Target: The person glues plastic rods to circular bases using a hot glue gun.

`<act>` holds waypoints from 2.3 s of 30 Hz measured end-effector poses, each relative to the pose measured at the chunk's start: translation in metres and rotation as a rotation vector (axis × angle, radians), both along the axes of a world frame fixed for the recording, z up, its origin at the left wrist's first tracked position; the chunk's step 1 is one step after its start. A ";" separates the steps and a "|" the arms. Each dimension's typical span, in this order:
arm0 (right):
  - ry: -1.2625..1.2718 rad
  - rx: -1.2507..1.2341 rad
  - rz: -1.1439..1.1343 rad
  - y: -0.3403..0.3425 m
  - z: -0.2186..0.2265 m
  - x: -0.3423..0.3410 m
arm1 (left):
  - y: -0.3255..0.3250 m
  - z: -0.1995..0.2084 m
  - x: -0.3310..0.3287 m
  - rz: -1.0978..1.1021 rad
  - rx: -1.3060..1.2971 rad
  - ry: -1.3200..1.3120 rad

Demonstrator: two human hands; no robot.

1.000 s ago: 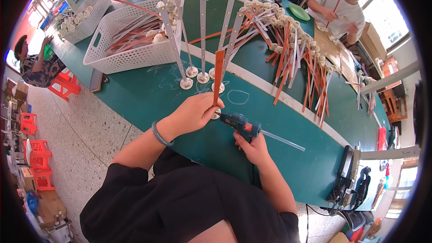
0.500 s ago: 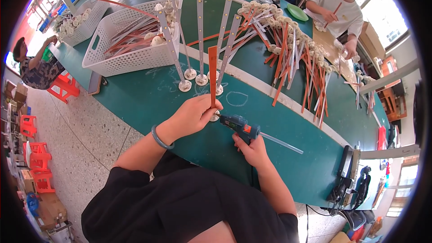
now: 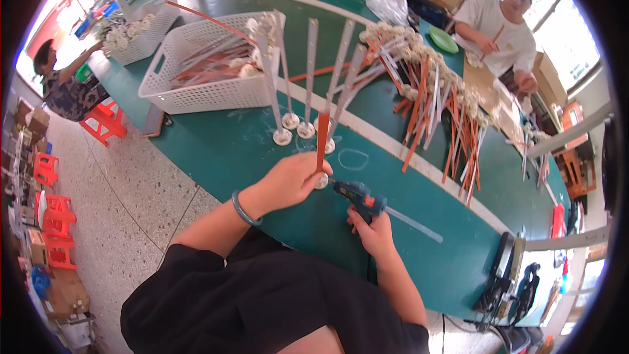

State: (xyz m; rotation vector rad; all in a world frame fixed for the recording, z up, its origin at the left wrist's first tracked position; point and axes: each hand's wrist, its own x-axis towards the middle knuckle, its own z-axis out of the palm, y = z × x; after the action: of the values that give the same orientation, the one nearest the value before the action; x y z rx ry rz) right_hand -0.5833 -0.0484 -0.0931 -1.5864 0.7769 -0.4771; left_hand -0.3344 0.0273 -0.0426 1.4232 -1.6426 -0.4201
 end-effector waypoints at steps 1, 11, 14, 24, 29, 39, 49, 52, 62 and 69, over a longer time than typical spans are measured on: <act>0.018 0.034 -0.013 0.001 0.000 -0.004 | 0.006 0.002 0.001 0.005 -0.007 0.000; -0.352 0.596 -0.114 -0.007 0.000 -0.024 | 0.039 0.013 0.106 0.450 -0.018 -0.013; -0.364 0.615 -0.092 -0.006 0.000 -0.022 | 0.022 -0.008 0.132 0.471 -0.024 -0.050; -0.408 0.626 -0.122 -0.010 -0.001 -0.018 | -0.002 -0.012 0.141 0.396 -0.023 0.020; -0.422 0.619 -0.081 -0.012 -0.001 -0.019 | 0.009 -0.018 0.137 0.404 0.072 0.137; -0.348 0.563 -0.069 -0.010 0.000 -0.020 | 0.057 0.024 0.149 0.886 -0.403 -0.122; -0.373 0.552 -0.052 -0.012 -0.001 -0.023 | -0.064 0.071 0.272 0.742 0.329 0.274; -0.375 0.533 -0.046 -0.015 -0.002 -0.019 | -0.095 0.048 0.301 0.748 0.270 0.449; -0.436 0.620 0.016 -0.016 -0.003 -0.022 | -0.061 0.106 0.286 0.532 -0.550 0.791; -0.396 0.590 0.001 -0.016 0.001 -0.024 | 0.071 0.145 0.262 0.385 -0.968 0.854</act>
State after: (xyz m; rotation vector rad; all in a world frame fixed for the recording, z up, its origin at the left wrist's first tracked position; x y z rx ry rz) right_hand -0.6075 -0.0642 -0.0919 -0.9069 0.5431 -0.4856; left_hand -0.0727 0.0978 0.1024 0.6208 -0.6526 0.0360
